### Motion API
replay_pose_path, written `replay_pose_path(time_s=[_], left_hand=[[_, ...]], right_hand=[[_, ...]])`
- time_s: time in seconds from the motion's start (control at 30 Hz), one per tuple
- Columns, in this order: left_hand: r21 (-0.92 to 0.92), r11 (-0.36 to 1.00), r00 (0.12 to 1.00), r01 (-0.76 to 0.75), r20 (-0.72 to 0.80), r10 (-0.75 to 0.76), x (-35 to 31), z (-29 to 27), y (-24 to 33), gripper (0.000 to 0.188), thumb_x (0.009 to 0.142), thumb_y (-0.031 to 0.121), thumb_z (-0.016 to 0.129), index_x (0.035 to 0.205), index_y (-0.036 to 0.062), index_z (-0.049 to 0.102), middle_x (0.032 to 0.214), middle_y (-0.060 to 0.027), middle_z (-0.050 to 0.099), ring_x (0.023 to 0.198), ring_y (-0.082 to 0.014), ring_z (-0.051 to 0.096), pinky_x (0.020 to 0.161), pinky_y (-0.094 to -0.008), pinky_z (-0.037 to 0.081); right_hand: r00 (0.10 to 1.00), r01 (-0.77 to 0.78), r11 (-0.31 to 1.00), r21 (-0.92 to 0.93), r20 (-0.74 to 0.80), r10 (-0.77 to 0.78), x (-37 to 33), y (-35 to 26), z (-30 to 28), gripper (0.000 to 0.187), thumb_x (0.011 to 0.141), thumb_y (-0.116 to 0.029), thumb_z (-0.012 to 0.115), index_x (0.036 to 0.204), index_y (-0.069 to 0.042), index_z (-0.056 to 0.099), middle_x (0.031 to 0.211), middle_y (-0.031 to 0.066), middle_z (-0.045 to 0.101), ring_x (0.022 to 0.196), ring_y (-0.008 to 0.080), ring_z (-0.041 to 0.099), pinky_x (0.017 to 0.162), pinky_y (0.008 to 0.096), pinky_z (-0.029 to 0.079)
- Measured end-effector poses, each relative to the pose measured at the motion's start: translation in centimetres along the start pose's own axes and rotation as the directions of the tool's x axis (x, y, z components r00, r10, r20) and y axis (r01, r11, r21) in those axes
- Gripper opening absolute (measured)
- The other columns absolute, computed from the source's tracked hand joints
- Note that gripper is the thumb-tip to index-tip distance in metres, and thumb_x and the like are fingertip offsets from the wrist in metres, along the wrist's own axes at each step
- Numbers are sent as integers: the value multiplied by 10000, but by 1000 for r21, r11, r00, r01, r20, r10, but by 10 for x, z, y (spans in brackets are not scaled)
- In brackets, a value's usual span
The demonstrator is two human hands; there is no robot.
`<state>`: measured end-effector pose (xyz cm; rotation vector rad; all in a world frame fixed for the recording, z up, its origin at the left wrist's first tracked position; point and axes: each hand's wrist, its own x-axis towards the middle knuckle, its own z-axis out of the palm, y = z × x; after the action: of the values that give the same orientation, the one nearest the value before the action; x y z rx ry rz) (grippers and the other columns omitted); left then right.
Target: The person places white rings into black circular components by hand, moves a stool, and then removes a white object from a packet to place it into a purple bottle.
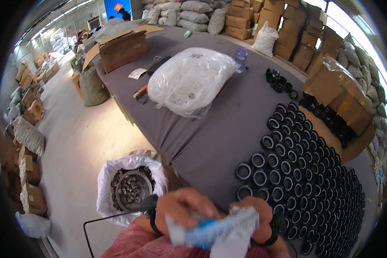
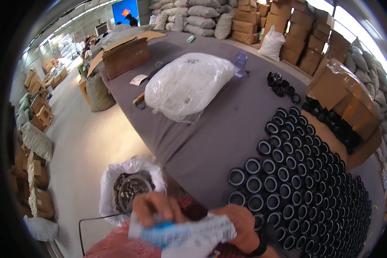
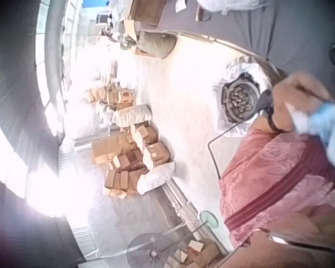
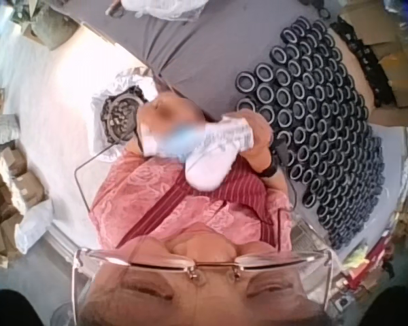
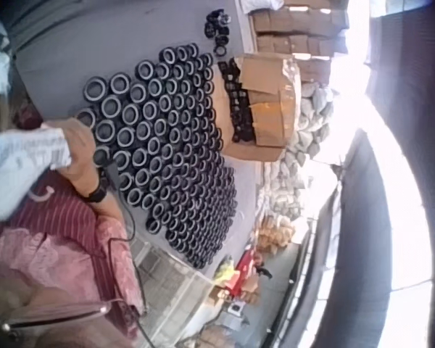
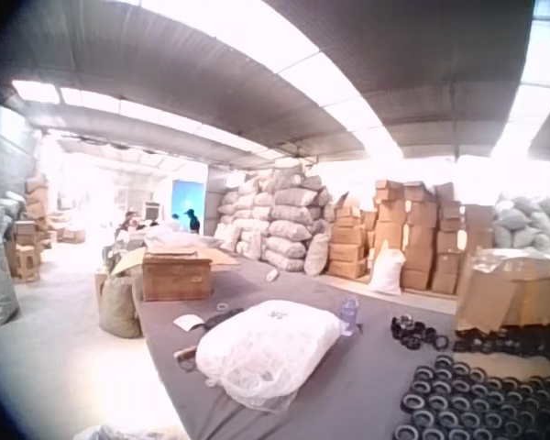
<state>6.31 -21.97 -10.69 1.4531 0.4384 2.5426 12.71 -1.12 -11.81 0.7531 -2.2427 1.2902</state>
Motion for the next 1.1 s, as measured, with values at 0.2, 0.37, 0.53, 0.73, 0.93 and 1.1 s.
replay_pose_path(time_s=[0.2,0.37,0.53,0.73,0.93,1.1], left_hand=[[-258,966,987,-30,143,69,7,21,-10,205,876,94,591,1001,-65,623,1154,-324,510,1036,-479,550,916,-586,432],[-363,929,996,68,84,-40,9,27,-14,242,893,138,579,1055,-37,616,1141,-301,533,1044,-455,561,942,-557,426],[-307,951,981,40,195,22,15,17,-24,252,925,184,536,1072,-1,627,1117,-267,568,1044,-427,574,957,-553,413],[-233,969,971,87,239,-29,23,15,-19,226,897,128,584,1104,47,621,1125,-231,575,1081,-394,554,997,-545,380],[-131,991,975,0,220,29,16,15,-21,332,865,166,637,1170,45,583,1146,-217,553,1094,-370,540,1000,-491,387],[-138,990,1000,-1,-1,1,3,17,-14,217,857,51,607,1059,-29,605,1080,-324,557,1074,-458,529,994,-640,325]], right_hand=[[979,204,966,159,-40,-200,15,-20,-7,213,768,-134,656,884,37,604,806,193,666,595,261,625,510,327,492],[968,247,926,286,-37,-247,14,-27,-14,200,852,-149,577,909,41,603,858,220,655,594,266,623,518,339,502],[959,276,917,289,-25,-281,16,-30,-20,204,849,-151,572,880,41,634,895,215,655,632,261,635,532,340,503],[964,220,941,259,89,-250,21,-25,-29,186,809,-149,606,845,28,650,897,186,664,672,256,642,562,335,500],[963,241,909,340,33,-267,23,-12,-22,283,788,-85,614,1047,29,624,1061,175,627,731,257,615,603,336,469],[985,171,940,295,-22,-172,23,-8,-13,286,762,-136,652,1000,22,628,1022,175,640,710,260,612,586,336,458]])
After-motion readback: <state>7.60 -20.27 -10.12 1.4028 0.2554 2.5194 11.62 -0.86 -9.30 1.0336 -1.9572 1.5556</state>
